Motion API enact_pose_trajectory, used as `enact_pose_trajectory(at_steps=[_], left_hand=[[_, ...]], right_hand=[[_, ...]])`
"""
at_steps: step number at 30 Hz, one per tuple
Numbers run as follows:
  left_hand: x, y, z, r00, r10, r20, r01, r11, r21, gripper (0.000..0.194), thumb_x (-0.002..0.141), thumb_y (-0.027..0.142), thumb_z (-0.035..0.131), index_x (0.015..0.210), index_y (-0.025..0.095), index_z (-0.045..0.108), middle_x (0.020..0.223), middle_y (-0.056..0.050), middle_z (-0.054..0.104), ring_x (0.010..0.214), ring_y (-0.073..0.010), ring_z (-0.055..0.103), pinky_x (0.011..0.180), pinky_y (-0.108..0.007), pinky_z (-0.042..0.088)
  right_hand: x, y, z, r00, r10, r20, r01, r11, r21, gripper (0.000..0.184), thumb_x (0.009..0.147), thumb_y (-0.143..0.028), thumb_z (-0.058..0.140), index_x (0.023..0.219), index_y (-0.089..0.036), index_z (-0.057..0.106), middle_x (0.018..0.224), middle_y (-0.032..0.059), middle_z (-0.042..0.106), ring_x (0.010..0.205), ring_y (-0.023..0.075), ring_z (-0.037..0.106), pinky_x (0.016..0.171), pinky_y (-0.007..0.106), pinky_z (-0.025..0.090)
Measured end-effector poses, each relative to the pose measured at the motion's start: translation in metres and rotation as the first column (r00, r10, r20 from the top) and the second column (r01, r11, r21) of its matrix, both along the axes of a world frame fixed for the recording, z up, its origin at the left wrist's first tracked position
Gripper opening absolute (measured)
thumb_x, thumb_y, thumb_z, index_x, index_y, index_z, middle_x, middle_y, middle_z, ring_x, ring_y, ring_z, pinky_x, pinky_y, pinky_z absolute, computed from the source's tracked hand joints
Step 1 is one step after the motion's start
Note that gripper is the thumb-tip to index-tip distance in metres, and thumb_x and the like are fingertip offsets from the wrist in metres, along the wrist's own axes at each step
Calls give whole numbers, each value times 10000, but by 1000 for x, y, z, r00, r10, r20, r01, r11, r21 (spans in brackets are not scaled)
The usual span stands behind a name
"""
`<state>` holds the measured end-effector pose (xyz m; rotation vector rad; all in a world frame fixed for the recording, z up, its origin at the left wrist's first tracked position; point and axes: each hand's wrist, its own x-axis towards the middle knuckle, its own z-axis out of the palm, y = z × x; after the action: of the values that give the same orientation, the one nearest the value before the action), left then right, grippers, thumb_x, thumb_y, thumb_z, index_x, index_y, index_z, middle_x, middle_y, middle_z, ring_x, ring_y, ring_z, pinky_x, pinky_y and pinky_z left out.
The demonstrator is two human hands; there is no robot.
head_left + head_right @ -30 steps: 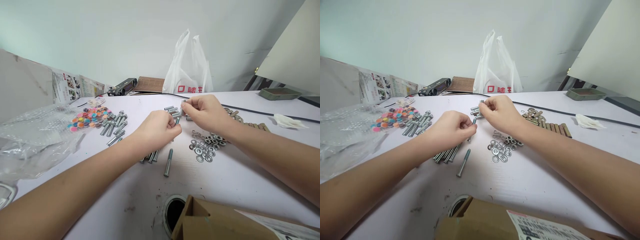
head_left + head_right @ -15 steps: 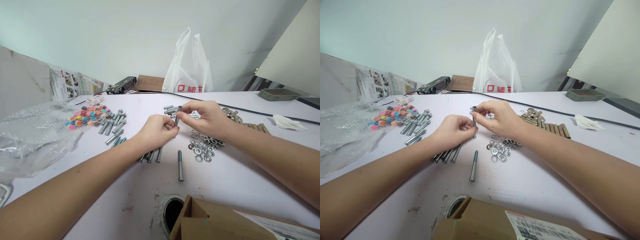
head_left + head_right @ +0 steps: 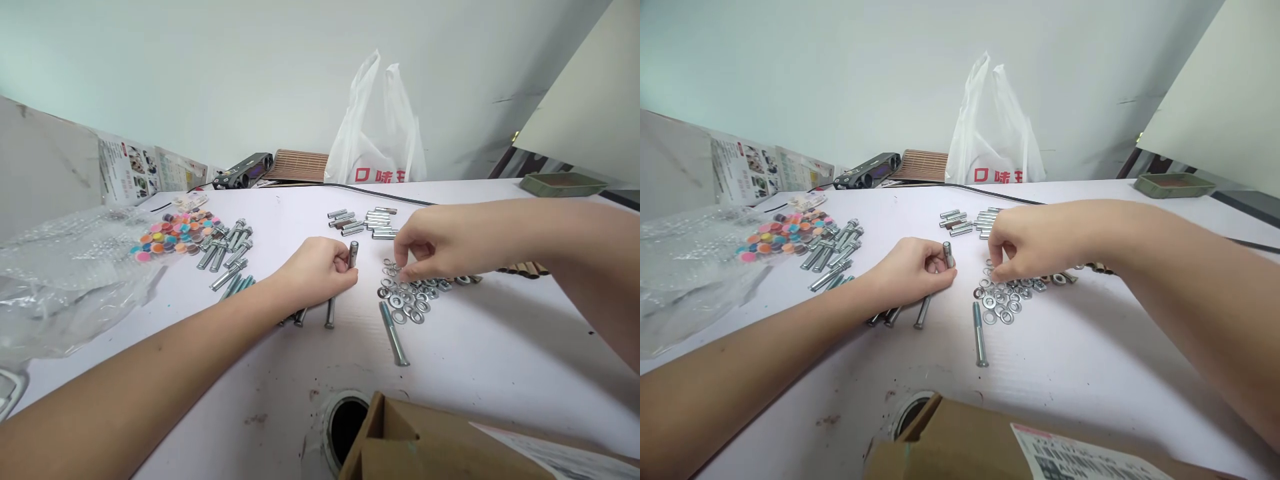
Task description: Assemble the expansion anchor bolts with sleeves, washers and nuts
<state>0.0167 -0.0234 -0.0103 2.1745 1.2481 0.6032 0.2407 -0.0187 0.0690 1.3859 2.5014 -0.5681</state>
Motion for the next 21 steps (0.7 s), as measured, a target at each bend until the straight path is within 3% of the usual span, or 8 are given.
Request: enact_pose_trajectory(at_steps=[4, 9, 16, 21], left_hand=[[0, -3, 2, 1000, -2, -25, 3, 999, 41, 173, 716, 311, 595, 616, 184, 533, 584, 32, 545, 533, -96, 447, 507, -250, 340], [0, -5, 7, 996, 17, 87, -17, 1000, 3, 202, 758, 340, 591, 658, 177, 527, 594, 42, 515, 517, -77, 416, 501, -234, 324], [-3, 2, 4, 989, -20, 150, 29, 998, -58, 205, 763, 345, 624, 697, 157, 577, 613, 30, 544, 556, -79, 470, 521, -214, 371], [-4, 3, 4, 984, -52, 173, 72, 991, -114, 203, 760, 339, 640, 711, 144, 610, 628, 17, 564, 570, -80, 487, 530, -212, 383]], right_hand=[[-12, -8, -11, 999, 50, -23, -50, 999, -7, 231, 785, -492, 640, 800, -274, 715, 585, -15, 596, 467, 136, 480, 424, 281, 325], [-23, -9, -22, 988, 110, -113, -119, 990, -76, 166, 808, -403, 630, 818, -255, 705, 599, -25, 582, 511, 128, 486, 450, 266, 332], [-19, -7, -25, 990, 58, -127, -82, 979, -188, 161, 822, -375, 622, 831, -229, 689, 651, -5, 615, 545, 134, 500, 469, 263, 346], [-23, -4, -18, 932, -28, -361, 0, 997, -79, 256, 840, -468, 610, 770, -227, 662, 553, -37, 484, 474, 99, 369, 428, 253, 281]])
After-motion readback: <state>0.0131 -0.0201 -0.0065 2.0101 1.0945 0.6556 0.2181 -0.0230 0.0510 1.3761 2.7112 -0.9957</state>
